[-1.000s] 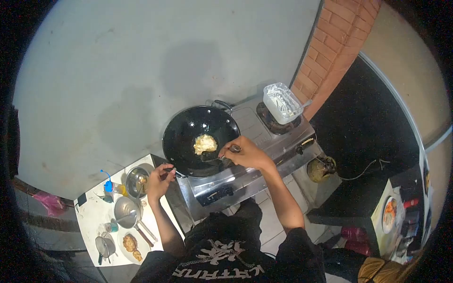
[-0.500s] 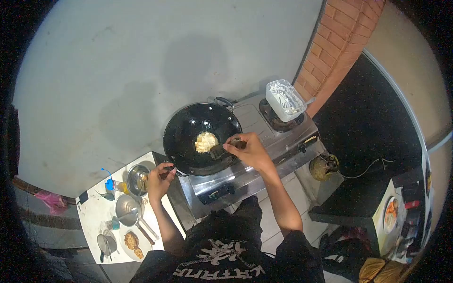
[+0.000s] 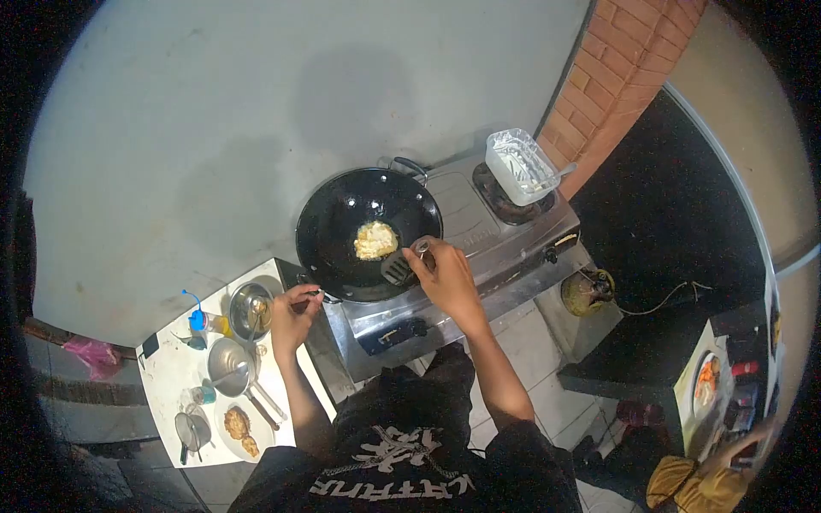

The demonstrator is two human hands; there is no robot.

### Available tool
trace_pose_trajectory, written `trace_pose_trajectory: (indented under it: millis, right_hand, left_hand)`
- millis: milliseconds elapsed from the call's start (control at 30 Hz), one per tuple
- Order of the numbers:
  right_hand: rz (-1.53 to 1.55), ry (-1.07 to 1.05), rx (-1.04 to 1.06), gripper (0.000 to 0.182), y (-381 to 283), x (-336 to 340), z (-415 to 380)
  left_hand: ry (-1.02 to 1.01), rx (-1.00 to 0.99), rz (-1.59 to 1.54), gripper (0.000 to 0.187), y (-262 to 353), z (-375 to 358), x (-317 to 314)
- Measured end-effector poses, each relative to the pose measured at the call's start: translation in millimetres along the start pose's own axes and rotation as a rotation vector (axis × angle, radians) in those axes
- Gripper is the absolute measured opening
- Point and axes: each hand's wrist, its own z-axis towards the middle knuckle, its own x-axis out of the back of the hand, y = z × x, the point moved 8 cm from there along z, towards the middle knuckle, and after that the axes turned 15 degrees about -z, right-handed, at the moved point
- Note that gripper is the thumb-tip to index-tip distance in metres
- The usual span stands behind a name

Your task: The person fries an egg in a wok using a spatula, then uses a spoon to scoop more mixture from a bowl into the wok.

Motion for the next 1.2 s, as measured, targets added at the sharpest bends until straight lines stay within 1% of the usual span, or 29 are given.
trace_pose_trajectory:
  millis: [67,133,167,233,267,367,433,467,533,567,767,967,1033,1133,1200]
  right_hand:
    - [-0.033,-0.043,-0.023,0.022,3.2,-5.7,0.8]
    - [-0.120,0.062,0.057,0.023,3.5,-5.4,2.7]
    - [-0.119,0.061,0.055,0.023,5.1,-7.9,4.1]
    - [-0.070,0.172,0.124,0.020,-2.1,-3.1,8.1]
    - [-0.068,0.173,0.122,0.020,-0.4,-5.0,11.5]
    - [-0.016,0.194,0.164,0.023,-3.7,-1.9,20.4]
    - [-0.040,-0.007,0.055,0.027,-7.6,-7.0,26.6]
    - [-0.039,-0.006,0.050,0.027,-7.0,-8.7,28.1]
    - [-0.091,0.081,0.110,0.030,-11.0,-7.9,29.6]
    - [-0.091,0.082,0.106,0.030,-10.5,-9.1,30.7]
    - [-0.069,0.059,0.142,0.035,-12.4,-27.8,41.3]
    - [-0.051,0.024,0.157,0.036,-16.9,-44.0,49.4]
    - [-0.002,-0.021,0.123,0.038,-14.3,-51.4,52.4]
    - [-0.022,-0.057,0.068,0.036,-12.7,-56.3,55.2]
    - [-0.023,-0.039,0.089,0.036,-17.0,-54.7,55.2]
  left_hand:
    - [0.001,-0.018,0.035,0.016,3.9,-1.0,-1.2]
    - [0.003,-0.036,0.043,0.016,3.4,-1.9,-2.0]
    - [0.007,-0.057,0.050,0.016,4.7,-2.2,-1.8]
    - [-0.002,-0.021,0.052,0.017,7.3,-3.1,-2.2]
    - [-0.011,0.015,0.052,0.019,6.4,-3.6,-2.1]
    - [-0.037,0.005,0.063,0.019,5.7,-2.5,-3.1]
    - [-0.047,-0.004,0.057,0.019,-0.7,-0.4,-2.5]
    - [-0.052,-0.010,0.048,0.018,-2.9,-0.2,-2.4]
    - [-0.051,-0.026,0.064,0.019,3.7,-1.3,-2.2]
    - [-0.043,-0.045,0.078,0.019,7.1,-1.6,-1.3]
    - [-0.050,-0.079,0.019,0.019,-0.3,0.3,3.5]
    - [-0.091,-0.032,0.055,0.022,1.1,1.3,3.0]
    - [-0.086,-0.035,0.066,0.023,4.3,0.8,2.7]
    - [-0.089,-0.044,0.080,0.023,3.7,1.5,3.4]
    - [-0.092,-0.051,0.082,0.024,4.2,2.6,4.1]
